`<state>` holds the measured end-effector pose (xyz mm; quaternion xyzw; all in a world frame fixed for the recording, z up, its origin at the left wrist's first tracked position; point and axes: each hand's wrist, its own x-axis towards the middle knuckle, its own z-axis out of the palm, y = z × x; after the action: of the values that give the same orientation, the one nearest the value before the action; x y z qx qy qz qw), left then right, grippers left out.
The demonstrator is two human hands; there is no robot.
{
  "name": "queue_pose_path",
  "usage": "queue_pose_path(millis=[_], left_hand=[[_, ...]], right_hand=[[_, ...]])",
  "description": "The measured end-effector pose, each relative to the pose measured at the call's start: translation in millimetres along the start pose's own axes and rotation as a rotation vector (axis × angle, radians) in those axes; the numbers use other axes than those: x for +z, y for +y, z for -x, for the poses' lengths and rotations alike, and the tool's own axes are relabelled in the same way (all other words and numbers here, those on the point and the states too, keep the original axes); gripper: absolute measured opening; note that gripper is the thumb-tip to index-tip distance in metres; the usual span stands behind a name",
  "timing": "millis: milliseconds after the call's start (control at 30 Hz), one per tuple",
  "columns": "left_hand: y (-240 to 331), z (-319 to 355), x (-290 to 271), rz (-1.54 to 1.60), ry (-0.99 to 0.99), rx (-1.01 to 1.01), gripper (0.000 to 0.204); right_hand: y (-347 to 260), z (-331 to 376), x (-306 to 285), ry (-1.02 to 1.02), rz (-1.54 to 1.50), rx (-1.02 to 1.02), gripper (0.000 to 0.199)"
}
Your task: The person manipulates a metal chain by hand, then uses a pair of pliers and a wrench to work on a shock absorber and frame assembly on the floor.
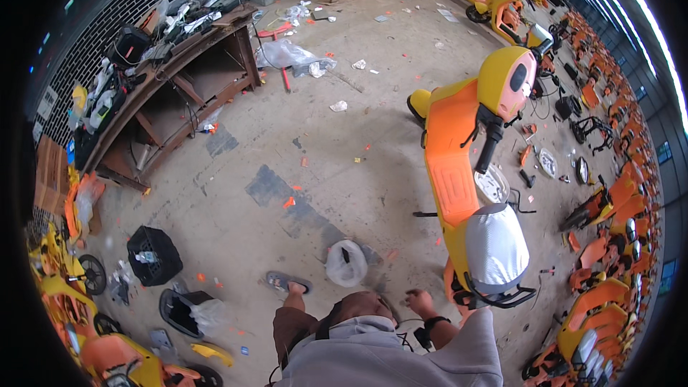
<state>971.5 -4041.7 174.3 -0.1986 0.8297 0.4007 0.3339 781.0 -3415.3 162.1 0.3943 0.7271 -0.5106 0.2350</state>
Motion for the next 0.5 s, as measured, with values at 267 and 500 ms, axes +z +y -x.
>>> queue_pose_path(millis=[267,500], left_hand=[[103,-165,-306,0.096,0.485,0.162,0.016],[207,-241,-435,0.335,0.419,0.223,0.020]], right_hand=[[7,64,133,-0.363,0.840,0.003,0.027],[-243,-70,249,-0.278,0.654,-0.194,0.038]])
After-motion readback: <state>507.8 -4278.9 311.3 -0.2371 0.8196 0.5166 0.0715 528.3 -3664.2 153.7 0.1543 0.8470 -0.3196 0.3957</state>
